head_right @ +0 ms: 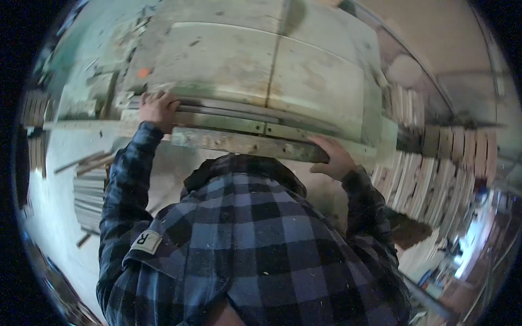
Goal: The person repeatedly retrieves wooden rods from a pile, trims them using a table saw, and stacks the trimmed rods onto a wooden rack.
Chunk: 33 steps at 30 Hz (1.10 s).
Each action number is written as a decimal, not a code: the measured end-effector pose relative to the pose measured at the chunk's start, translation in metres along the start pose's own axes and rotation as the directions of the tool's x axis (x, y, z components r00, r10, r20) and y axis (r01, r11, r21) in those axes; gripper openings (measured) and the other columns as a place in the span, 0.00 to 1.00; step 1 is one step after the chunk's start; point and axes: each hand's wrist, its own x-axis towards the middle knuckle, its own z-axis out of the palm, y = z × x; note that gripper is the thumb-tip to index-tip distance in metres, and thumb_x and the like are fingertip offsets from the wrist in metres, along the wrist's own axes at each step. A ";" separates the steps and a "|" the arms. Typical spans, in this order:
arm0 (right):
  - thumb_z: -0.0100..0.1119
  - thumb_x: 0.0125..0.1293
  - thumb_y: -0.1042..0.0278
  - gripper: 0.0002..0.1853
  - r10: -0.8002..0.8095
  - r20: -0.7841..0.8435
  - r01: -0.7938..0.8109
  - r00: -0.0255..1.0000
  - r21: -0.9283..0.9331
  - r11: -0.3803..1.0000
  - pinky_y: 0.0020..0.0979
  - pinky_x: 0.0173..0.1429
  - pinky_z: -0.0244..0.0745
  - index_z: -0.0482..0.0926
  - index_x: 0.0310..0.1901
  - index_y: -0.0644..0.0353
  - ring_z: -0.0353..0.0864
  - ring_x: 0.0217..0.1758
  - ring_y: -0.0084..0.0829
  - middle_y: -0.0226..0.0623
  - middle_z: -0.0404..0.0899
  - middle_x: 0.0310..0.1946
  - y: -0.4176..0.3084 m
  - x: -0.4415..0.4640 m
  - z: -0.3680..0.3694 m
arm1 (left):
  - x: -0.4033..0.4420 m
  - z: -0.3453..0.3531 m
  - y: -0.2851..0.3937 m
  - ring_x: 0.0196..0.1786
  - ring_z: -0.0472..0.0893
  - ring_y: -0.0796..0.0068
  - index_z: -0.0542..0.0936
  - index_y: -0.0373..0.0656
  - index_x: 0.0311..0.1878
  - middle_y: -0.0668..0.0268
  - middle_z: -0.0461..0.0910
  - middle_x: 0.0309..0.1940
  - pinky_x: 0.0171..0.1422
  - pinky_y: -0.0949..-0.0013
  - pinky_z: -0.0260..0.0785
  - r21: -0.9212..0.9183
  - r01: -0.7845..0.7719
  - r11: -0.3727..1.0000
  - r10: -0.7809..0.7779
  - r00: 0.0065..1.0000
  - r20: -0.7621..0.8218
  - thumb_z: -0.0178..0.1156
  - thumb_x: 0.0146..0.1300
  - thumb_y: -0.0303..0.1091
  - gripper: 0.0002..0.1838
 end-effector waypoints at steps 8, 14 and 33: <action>0.69 0.33 0.40 0.33 0.032 -0.442 -0.180 0.897 -0.299 0.937 0.40 0.46 0.68 0.75 0.41 0.51 0.74 0.42 0.42 0.36 0.75 0.39 0.001 0.000 0.042 | -0.018 -0.013 -0.023 0.63 0.65 0.64 0.73 0.51 0.51 0.66 0.67 0.59 0.66 0.52 0.51 0.060 -0.308 0.949 0.299 0.946 0.129 0.66 0.43 0.40 0.27; 0.69 0.32 0.41 0.32 -0.020 -0.499 -0.168 0.866 -0.328 0.930 0.39 0.44 0.69 0.75 0.40 0.50 0.75 0.40 0.41 0.34 0.76 0.35 0.009 0.000 0.046 | -0.016 -0.003 -0.021 0.66 0.60 0.63 0.72 0.50 0.52 0.64 0.63 0.62 0.67 0.55 0.51 0.111 -0.262 0.959 0.243 0.957 0.158 0.69 0.41 0.39 0.31; 0.68 0.37 0.41 0.34 0.080 -0.505 -0.236 0.859 -0.253 0.938 0.39 0.53 0.68 0.73 0.45 0.53 0.72 0.50 0.42 0.38 0.74 0.44 0.014 -0.006 0.049 | -0.030 -0.002 0.013 0.49 0.76 0.58 0.71 0.50 0.44 0.62 0.70 0.56 0.54 0.56 0.65 0.224 -0.077 0.971 0.029 0.977 0.211 0.60 0.48 0.35 0.17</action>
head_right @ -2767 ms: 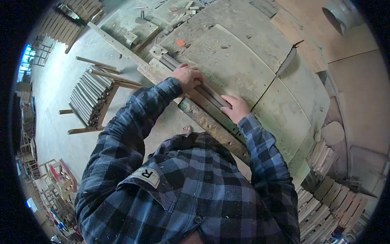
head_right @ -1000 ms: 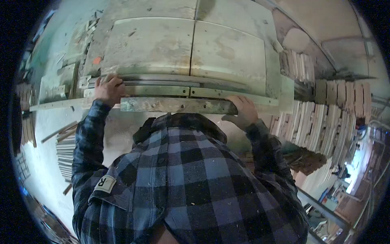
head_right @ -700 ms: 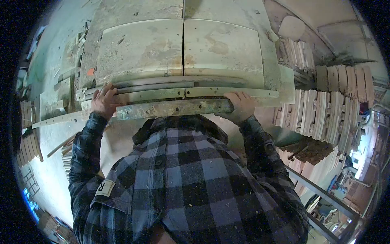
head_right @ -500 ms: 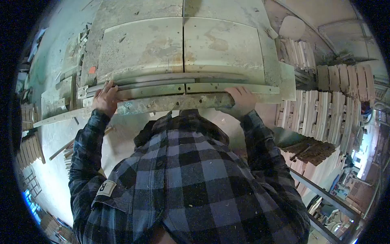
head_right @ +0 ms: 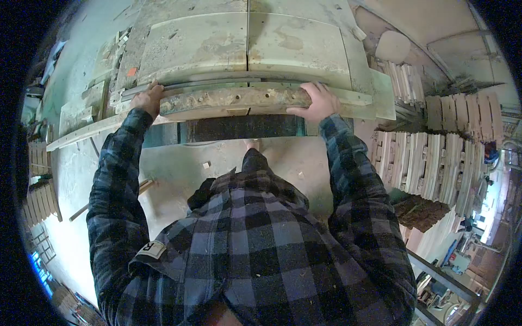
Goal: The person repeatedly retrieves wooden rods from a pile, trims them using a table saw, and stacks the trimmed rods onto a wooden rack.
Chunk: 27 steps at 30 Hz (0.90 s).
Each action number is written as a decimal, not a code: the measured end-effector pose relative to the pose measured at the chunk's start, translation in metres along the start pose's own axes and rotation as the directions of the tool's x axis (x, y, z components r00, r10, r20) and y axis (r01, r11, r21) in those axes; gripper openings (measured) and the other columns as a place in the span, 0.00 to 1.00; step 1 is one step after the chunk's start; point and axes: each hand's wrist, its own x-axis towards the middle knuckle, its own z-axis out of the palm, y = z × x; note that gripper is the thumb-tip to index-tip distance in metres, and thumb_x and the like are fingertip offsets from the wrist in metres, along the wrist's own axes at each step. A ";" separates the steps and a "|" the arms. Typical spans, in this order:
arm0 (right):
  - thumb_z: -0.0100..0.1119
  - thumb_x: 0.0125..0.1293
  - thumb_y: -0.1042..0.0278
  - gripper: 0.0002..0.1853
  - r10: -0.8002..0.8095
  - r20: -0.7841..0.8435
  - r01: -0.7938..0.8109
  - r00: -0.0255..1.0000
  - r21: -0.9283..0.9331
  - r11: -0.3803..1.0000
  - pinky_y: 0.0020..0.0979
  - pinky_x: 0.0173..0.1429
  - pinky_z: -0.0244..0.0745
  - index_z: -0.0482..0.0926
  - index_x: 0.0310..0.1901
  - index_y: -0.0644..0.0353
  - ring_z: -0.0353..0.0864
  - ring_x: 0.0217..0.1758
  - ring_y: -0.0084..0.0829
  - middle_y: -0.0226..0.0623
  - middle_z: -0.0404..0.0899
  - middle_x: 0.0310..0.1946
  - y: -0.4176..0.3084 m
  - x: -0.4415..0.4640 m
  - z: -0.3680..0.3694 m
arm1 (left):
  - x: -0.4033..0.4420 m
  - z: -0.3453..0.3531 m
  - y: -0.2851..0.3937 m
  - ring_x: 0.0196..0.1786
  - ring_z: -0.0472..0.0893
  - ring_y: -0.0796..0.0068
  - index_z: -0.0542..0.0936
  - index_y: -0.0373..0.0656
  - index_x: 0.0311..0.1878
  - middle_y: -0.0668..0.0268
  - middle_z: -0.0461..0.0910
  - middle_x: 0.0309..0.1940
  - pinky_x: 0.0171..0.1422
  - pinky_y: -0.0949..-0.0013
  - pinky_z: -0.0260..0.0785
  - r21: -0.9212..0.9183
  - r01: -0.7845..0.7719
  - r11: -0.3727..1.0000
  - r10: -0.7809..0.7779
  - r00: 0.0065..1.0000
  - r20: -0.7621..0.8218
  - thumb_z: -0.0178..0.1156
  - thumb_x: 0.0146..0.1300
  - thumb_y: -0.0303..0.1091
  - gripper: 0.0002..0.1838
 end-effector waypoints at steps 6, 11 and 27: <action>0.68 0.37 0.41 0.35 -0.006 -0.026 0.006 1.000 -0.006 1.000 0.40 0.54 0.67 0.73 0.46 0.53 0.72 0.50 0.43 0.40 0.74 0.45 -0.002 0.000 -0.001 | 0.002 0.001 -0.002 0.44 0.78 0.52 0.71 0.52 0.46 0.55 0.78 0.39 0.48 0.55 0.69 0.065 -0.072 0.995 0.075 0.997 -0.036 0.53 0.56 0.32 0.13; 0.68 0.38 0.42 0.34 0.010 -0.025 -0.009 1.000 0.019 1.000 0.41 0.54 0.67 0.73 0.46 0.53 0.71 0.51 0.42 0.40 0.74 0.45 -0.005 -0.002 -0.002 | 0.002 0.004 0.001 0.44 0.79 0.60 0.72 0.50 0.40 0.61 0.79 0.35 0.50 0.56 0.66 0.028 0.015 1.000 -0.014 1.000 -0.018 0.55 0.54 0.34 0.09; 0.71 0.36 0.46 0.35 -0.054 -0.112 0.055 0.992 0.002 0.998 0.37 0.51 0.68 0.74 0.46 0.57 0.73 0.48 0.42 0.43 0.75 0.42 -0.001 -0.005 0.005 | 0.006 0.012 -0.002 0.43 0.79 0.53 0.71 0.56 0.49 0.54 0.79 0.39 0.45 0.55 0.71 0.162 0.004 0.987 -0.003 1.000 -0.006 0.45 0.61 0.33 0.13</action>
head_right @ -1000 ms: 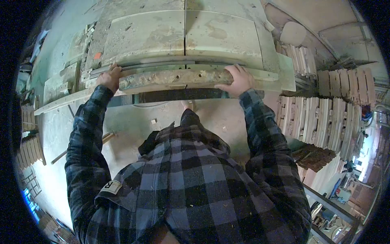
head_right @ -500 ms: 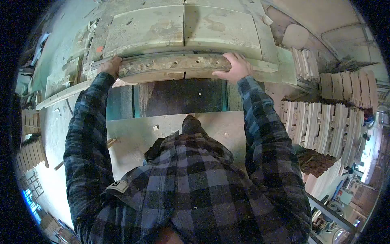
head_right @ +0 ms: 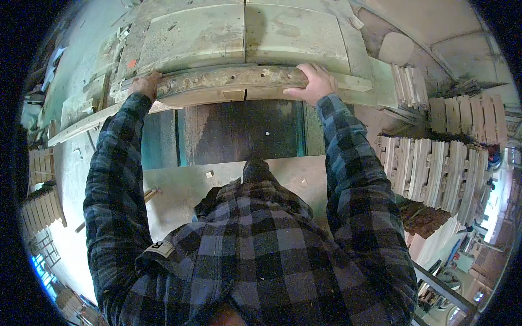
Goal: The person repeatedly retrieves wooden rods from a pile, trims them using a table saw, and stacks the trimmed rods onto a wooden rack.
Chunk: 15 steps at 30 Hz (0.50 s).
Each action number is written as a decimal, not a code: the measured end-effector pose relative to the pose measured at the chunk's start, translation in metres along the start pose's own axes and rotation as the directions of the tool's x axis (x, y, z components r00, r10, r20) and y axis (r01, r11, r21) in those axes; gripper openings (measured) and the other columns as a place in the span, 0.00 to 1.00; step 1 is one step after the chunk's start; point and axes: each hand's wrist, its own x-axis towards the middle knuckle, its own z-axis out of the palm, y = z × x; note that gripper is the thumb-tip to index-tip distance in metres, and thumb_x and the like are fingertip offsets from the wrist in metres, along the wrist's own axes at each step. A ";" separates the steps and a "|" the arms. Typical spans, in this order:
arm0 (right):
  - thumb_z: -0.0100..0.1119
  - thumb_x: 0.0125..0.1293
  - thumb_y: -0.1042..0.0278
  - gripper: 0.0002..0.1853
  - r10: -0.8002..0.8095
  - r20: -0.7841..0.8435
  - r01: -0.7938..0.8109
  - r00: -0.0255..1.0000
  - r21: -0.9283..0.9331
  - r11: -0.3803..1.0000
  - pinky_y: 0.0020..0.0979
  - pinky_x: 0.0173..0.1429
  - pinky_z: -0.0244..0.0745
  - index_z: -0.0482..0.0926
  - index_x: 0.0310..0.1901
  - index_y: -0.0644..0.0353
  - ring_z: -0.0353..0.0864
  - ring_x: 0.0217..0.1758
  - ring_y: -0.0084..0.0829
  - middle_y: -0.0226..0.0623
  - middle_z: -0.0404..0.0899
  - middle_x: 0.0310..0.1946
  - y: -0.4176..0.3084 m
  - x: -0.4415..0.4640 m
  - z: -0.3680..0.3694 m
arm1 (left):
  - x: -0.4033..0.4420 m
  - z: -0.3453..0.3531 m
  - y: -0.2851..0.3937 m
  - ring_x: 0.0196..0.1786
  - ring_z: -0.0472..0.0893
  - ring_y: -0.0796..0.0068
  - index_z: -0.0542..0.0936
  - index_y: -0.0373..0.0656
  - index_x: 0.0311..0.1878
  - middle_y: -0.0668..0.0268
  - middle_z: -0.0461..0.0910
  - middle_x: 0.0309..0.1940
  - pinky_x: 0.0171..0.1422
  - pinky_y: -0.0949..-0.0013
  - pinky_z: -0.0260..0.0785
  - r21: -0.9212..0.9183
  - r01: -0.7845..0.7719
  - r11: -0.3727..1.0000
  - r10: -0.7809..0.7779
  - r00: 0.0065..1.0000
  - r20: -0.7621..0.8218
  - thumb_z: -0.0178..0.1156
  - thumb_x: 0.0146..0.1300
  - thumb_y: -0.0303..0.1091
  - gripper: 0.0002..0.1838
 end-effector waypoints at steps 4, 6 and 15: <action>0.71 0.37 0.46 0.35 0.008 0.003 -0.008 1.000 -0.022 1.000 0.37 0.52 0.68 0.73 0.46 0.58 0.73 0.48 0.42 0.42 0.74 0.43 -0.005 -0.003 -0.003 | -0.009 -0.005 0.008 0.38 0.81 0.61 0.73 0.47 0.35 0.60 0.80 0.28 0.50 0.58 0.66 -0.097 0.048 0.994 -0.054 0.996 -0.064 0.63 0.48 0.34 0.11; 0.71 0.38 0.46 0.34 -0.006 -0.010 0.006 1.000 0.003 1.000 0.37 0.52 0.68 0.73 0.46 0.58 0.73 0.48 0.42 0.43 0.74 0.43 -0.002 -0.004 0.000 | -0.007 0.000 0.006 0.38 0.81 0.60 0.73 0.47 0.36 0.60 0.80 0.28 0.47 0.59 0.67 -0.091 0.059 0.994 -0.067 0.994 -0.084 0.63 0.49 0.35 0.12; 0.67 0.40 0.42 0.35 0.002 0.093 -0.012 0.996 0.107 0.994 0.44 0.55 0.63 0.71 0.45 0.61 0.68 0.52 0.48 0.45 0.72 0.45 0.003 -0.007 0.000 | -0.016 -0.019 0.014 0.46 0.79 0.57 0.73 0.46 0.43 0.58 0.79 0.40 0.48 0.59 0.70 -0.035 0.060 0.998 -0.061 0.998 -0.002 0.56 0.56 0.36 0.12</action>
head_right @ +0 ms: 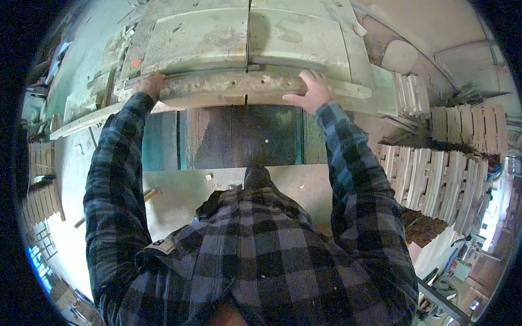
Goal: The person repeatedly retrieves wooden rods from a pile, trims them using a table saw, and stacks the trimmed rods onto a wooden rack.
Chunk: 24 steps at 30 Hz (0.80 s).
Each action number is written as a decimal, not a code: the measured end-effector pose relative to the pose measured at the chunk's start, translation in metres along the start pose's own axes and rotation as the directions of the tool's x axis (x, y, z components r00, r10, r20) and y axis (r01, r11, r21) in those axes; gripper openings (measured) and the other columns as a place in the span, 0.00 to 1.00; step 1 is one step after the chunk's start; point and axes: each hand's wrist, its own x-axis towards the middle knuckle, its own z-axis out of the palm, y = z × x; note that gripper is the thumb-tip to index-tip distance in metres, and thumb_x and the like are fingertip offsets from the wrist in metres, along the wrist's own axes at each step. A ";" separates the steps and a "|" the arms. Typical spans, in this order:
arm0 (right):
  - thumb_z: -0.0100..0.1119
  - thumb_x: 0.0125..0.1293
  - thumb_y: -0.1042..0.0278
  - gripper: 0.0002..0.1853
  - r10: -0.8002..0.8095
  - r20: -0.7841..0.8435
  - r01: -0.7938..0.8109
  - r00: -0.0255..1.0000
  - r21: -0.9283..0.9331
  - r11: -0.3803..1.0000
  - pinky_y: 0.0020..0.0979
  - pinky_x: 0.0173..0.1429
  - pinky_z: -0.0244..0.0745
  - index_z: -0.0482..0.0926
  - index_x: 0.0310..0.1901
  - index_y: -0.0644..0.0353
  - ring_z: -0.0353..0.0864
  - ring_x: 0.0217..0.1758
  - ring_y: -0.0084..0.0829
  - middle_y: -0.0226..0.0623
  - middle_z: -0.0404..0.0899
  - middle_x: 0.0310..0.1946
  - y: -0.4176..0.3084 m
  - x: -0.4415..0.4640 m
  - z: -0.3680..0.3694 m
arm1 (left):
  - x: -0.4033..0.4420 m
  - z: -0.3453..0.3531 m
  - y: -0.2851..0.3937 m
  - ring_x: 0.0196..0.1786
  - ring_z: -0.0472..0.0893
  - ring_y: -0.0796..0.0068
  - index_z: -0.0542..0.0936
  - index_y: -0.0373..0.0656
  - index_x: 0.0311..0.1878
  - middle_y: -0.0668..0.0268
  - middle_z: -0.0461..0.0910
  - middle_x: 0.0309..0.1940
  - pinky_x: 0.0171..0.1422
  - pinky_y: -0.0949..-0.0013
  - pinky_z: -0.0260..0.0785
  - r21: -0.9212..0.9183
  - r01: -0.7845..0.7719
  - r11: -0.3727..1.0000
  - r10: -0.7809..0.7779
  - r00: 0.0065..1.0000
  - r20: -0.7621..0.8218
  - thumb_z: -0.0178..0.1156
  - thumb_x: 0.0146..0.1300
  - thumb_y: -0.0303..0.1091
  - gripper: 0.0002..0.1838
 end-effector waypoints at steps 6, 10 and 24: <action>0.65 0.41 0.42 0.33 0.051 0.123 -0.051 0.991 -0.004 0.999 0.46 0.54 0.62 0.71 0.43 0.59 0.68 0.50 0.49 0.46 0.71 0.44 -0.007 0.007 -0.013 | 0.010 0.016 -0.020 0.48 0.77 0.61 0.70 0.49 0.52 0.62 0.77 0.46 0.58 0.57 0.62 0.061 -0.215 0.975 0.220 0.970 -0.107 0.54 0.56 0.39 0.19; 0.61 0.48 0.46 0.26 0.022 0.194 -0.022 0.981 0.001 1.000 0.43 0.51 0.64 0.72 0.42 0.58 0.70 0.47 0.47 0.43 0.73 0.41 -0.002 0.015 -0.019 | 0.021 0.004 -0.029 0.46 0.77 0.61 0.71 0.50 0.51 0.62 0.75 0.48 0.55 0.57 0.61 -0.114 -0.244 0.963 0.242 0.970 -0.029 0.60 0.50 0.44 0.24; 0.58 0.48 0.67 0.18 0.159 0.321 -0.058 0.934 -0.302 0.951 0.39 0.50 0.67 0.73 0.44 0.56 0.73 0.47 0.41 0.40 0.74 0.41 0.071 0.183 0.028 | 0.112 -0.020 -0.051 0.42 0.76 0.60 0.78 0.46 0.35 0.61 0.77 0.33 0.47 0.60 0.63 -0.332 -0.331 0.883 0.449 0.799 0.400 0.67 0.38 0.42 0.19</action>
